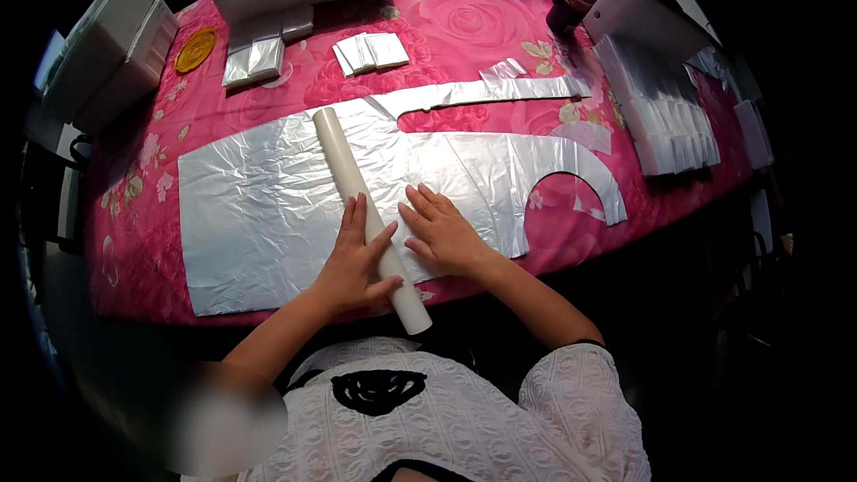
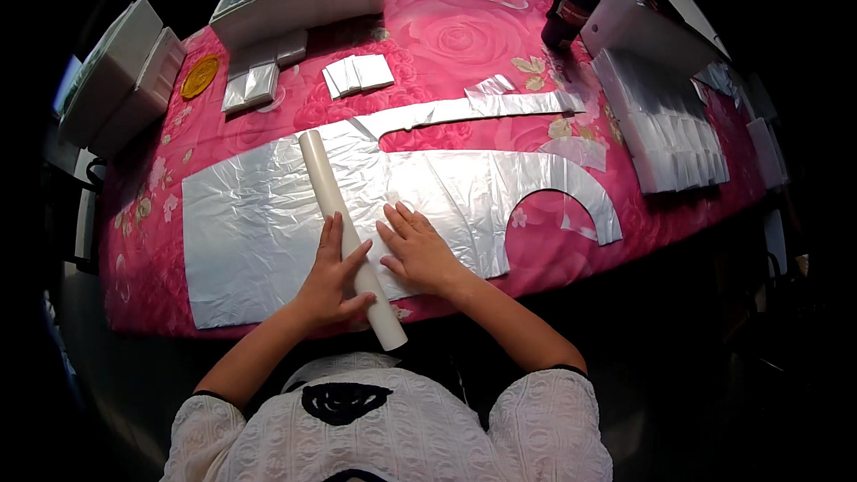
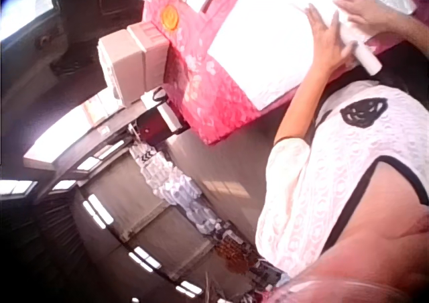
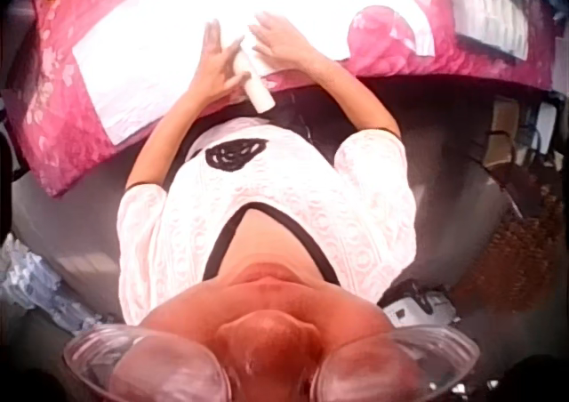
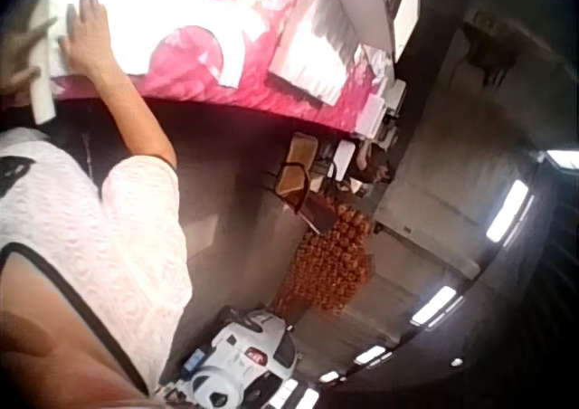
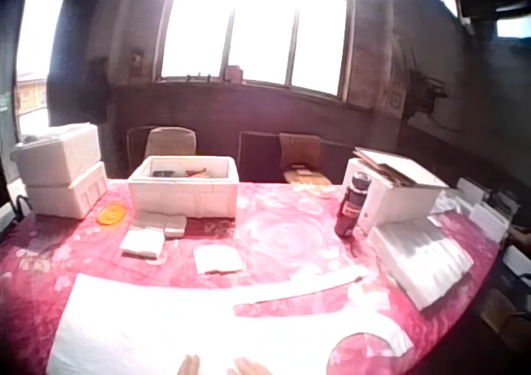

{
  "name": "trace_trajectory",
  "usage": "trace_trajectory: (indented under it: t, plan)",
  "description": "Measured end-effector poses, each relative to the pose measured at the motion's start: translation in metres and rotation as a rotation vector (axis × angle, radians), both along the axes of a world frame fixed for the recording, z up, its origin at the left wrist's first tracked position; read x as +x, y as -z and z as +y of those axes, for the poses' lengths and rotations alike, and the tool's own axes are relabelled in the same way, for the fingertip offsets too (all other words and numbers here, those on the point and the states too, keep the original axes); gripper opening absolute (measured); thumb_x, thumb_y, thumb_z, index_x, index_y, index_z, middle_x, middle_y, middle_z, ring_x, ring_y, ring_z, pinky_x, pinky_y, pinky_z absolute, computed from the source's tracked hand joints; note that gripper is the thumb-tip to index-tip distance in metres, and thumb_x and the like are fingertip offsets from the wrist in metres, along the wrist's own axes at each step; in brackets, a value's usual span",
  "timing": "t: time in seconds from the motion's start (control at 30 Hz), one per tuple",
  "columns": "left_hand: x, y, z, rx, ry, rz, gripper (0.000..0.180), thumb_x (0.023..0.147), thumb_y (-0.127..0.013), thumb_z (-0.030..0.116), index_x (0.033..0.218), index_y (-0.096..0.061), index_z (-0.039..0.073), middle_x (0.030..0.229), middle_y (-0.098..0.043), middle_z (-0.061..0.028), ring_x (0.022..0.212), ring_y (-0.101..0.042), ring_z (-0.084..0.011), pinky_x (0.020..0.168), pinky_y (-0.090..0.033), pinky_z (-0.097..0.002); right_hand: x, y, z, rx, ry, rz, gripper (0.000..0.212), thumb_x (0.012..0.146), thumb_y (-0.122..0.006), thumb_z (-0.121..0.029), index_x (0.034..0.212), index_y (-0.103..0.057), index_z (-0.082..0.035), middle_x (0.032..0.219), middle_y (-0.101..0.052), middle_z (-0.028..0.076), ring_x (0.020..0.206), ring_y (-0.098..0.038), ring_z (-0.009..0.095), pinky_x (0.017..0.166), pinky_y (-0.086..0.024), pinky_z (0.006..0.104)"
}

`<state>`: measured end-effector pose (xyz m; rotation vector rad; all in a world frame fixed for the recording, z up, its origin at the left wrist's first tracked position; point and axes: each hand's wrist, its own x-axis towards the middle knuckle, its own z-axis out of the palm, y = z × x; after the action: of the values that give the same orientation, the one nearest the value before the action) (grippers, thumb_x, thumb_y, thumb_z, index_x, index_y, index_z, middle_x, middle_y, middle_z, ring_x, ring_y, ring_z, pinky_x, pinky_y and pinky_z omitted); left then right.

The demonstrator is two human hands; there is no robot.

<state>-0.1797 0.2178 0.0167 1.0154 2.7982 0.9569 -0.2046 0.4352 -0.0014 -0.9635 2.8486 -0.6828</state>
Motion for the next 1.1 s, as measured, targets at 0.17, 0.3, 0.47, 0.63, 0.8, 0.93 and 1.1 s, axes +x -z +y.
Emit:
trace_trajectory:
  t: [0.17, 0.3, 0.47, 0.63, 0.8, 0.93, 1.1]
  plan:
    - [-0.006, -0.004, 0.008, -0.010, 0.048, -0.029, 0.067, 0.068, -0.071, 0.039, 0.124, -0.053, 0.009, 0.146, -0.004, -0.0309, 0.136, -0.004, -0.0483, 0.107, -0.021, -0.0507, -0.017, 0.009, 0.067, 0.083, 0.237, 0.094, 0.055, 0.087, -0.050, -0.028, 0.135, -0.037, -0.002, 0.145, -0.030, 0.016, 0.135, -0.024, 0.029, 0.110, -0.018, 0.0392]
    - [-0.010, -0.007, 0.013, -0.033, 0.094, -0.040, 0.066, 0.066, -0.070, 0.038, 0.123, -0.054, 0.008, 0.147, -0.009, -0.0293, 0.136, -0.007, -0.0457, 0.107, -0.024, -0.0491, -0.042, 0.022, 0.168, 0.154, 0.594, 0.179, 0.050, 0.089, -0.044, -0.024, 0.130, -0.041, 0.004, 0.139, -0.037, 0.020, 0.131, -0.032, 0.032, 0.107, -0.024, 0.0408]
    - [-0.008, -0.009, 0.020, -0.050, 0.115, -0.038, 0.065, 0.065, -0.068, 0.036, 0.122, -0.054, 0.006, 0.147, -0.009, -0.0297, 0.137, -0.009, -0.0452, 0.106, -0.024, -0.0481, -0.036, 0.030, 0.247, 0.194, 0.958, 0.282, 0.036, 0.089, -0.047, -0.019, 0.118, -0.056, 0.002, 0.125, -0.052, 0.019, 0.120, -0.046, 0.030, 0.103, -0.034, 0.0369]
    - [-0.006, -0.012, 0.024, -0.052, 0.086, -0.005, 0.064, 0.065, -0.068, 0.037, 0.120, -0.055, 0.007, 0.146, -0.015, -0.0270, 0.137, -0.012, -0.0429, 0.108, -0.024, -0.0466, -0.029, 0.004, 0.226, 0.108, 1.061, 0.370, 0.013, 0.077, -0.064, -0.013, 0.086, -0.063, -0.003, 0.091, -0.066, 0.011, 0.087, -0.062, 0.027, 0.081, -0.045, 0.0386]
    - [-0.003, -0.015, 0.023, 0.130, 0.037, -0.094, 0.058, 0.074, -0.066, 0.032, 0.123, -0.051, 0.003, 0.144, -0.022, -0.0245, 0.134, -0.023, -0.0372, 0.107, -0.028, -0.0442, -0.019, -0.039, 0.129, -0.268, 0.831, 0.386, 0.015, 0.070, -0.069, -0.008, 0.075, -0.055, -0.005, 0.067, -0.059, 0.007, 0.060, -0.058, 0.022, 0.058, -0.046, 0.0333]
    - [0.007, -0.025, 0.029, 0.855, -0.223, -0.719, 0.044, 0.084, -0.062, 0.023, 0.119, -0.051, -0.002, 0.127, -0.048, -0.0189, 0.116, -0.050, -0.0261, 0.096, -0.041, -0.0360, 0.016, -0.070, 0.009, -0.555, 0.465, -0.036, 0.014, 0.074, -0.068, -0.004, 0.082, -0.057, -0.002, 0.071, -0.060, 0.005, 0.060, -0.057, 0.012, 0.055, -0.045, 0.0249]
    - [-0.017, -0.027, -0.022, 0.812, -0.338, -1.242, 0.020, 0.087, -0.060, 0.020, 0.095, -0.060, 0.002, 0.085, -0.065, -0.0086, 0.078, -0.063, -0.0146, 0.068, -0.051, -0.0282, 0.053, -0.077, -0.065, -0.620, -0.052, -0.027, 0.022, 0.074, -0.071, -0.011, 0.091, -0.059, -0.004, 0.091, -0.061, 0.009, 0.081, -0.060, 0.025, 0.068, -0.049, 0.0327]
